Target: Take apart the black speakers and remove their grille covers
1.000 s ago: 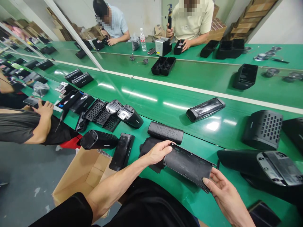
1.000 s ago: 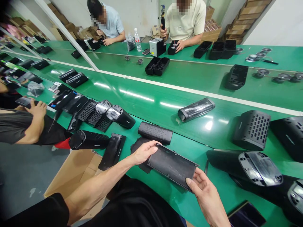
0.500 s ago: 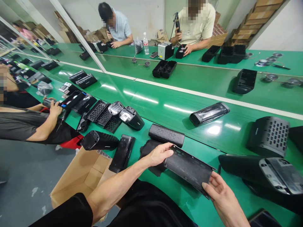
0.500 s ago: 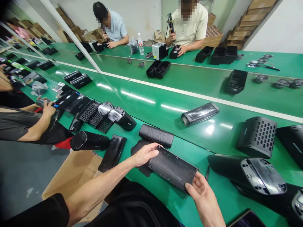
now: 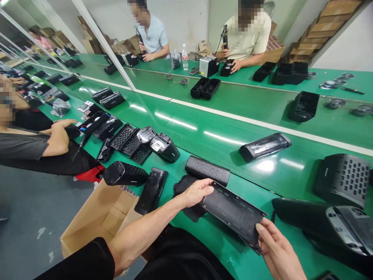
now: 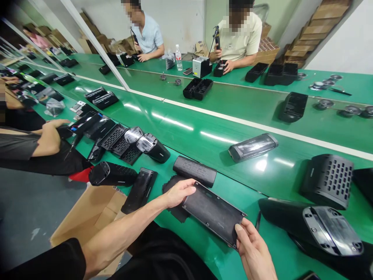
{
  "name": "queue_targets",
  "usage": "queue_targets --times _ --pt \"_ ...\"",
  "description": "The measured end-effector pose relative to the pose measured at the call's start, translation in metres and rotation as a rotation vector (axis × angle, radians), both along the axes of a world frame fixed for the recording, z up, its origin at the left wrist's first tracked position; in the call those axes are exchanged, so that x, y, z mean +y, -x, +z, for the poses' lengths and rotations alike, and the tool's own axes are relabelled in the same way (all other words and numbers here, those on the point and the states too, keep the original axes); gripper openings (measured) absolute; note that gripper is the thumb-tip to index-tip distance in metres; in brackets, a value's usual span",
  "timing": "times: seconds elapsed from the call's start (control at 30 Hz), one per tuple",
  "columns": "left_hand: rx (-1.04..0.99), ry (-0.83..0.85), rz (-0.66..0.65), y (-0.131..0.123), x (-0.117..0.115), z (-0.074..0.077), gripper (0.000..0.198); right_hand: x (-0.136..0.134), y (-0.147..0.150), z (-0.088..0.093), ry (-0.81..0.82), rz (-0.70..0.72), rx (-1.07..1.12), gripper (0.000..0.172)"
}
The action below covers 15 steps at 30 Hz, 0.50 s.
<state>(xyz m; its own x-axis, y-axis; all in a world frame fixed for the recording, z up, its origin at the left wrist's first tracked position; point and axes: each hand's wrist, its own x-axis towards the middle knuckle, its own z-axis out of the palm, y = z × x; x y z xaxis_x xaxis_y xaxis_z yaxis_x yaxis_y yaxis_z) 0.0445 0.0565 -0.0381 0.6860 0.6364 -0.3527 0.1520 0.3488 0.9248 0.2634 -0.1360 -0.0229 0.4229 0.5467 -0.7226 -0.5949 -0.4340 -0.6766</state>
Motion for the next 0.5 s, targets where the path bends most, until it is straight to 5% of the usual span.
queue_targets --times 0.17,0.3,0.4,0.5 --pt "-0.202 0.493 0.084 -0.001 0.007 -0.003 0.055 0.009 -0.005 0.003 -0.039 -0.025 0.077 0.056" --pt "-0.212 0.895 -0.097 -0.005 0.018 -0.015 0.074 0.025 -0.010 0.014 -0.040 0.094 0.094 0.054" --pt "-0.126 1.023 -0.294 -0.009 0.019 -0.025 0.073 0.047 -0.015 0.026 -0.054 0.281 0.114 0.050" --pt "-0.107 1.048 -0.297 -0.012 0.015 -0.028 0.061 0.086 -0.032 0.027 -0.035 0.411 0.044 0.052"
